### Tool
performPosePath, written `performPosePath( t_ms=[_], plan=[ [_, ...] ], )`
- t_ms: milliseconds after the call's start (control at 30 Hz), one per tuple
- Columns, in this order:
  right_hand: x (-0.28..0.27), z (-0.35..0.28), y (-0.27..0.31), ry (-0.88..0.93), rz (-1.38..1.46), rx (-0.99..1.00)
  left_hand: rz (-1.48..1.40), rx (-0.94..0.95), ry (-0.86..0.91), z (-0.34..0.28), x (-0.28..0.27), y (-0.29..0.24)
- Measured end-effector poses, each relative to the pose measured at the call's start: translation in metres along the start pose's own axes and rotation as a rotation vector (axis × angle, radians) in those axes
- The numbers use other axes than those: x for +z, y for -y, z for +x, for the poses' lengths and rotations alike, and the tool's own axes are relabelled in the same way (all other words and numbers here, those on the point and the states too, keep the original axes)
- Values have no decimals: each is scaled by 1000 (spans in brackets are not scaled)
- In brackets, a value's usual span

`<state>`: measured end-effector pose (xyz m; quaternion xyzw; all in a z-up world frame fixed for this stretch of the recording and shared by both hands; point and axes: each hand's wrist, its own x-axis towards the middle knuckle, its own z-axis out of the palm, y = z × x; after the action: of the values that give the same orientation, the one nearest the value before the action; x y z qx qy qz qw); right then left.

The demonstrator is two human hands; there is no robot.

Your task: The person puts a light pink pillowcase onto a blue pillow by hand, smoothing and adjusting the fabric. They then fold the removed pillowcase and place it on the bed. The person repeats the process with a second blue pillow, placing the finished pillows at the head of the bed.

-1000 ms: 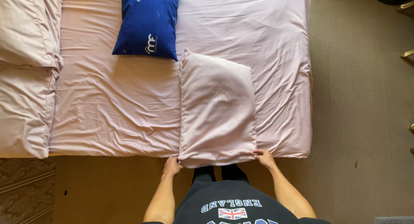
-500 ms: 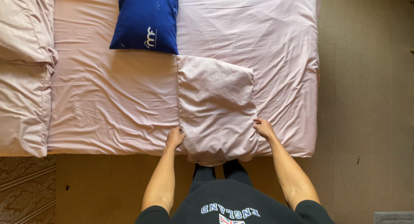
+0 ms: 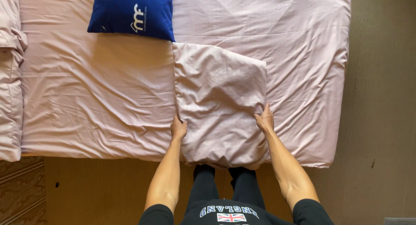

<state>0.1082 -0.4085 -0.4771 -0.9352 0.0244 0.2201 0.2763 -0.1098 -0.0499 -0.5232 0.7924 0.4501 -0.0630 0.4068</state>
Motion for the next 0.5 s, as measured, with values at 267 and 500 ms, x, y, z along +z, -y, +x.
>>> performPosePath(
  t_ms=[267, 500],
  plan=[
    [-28, -16, 7, -140, 109, 65, -127, -18, -81, -18, -44, -31],
    [-133, -49, 75, -278, 345, -95, -351, 131, -171, -59, -143, -122]
  ],
)
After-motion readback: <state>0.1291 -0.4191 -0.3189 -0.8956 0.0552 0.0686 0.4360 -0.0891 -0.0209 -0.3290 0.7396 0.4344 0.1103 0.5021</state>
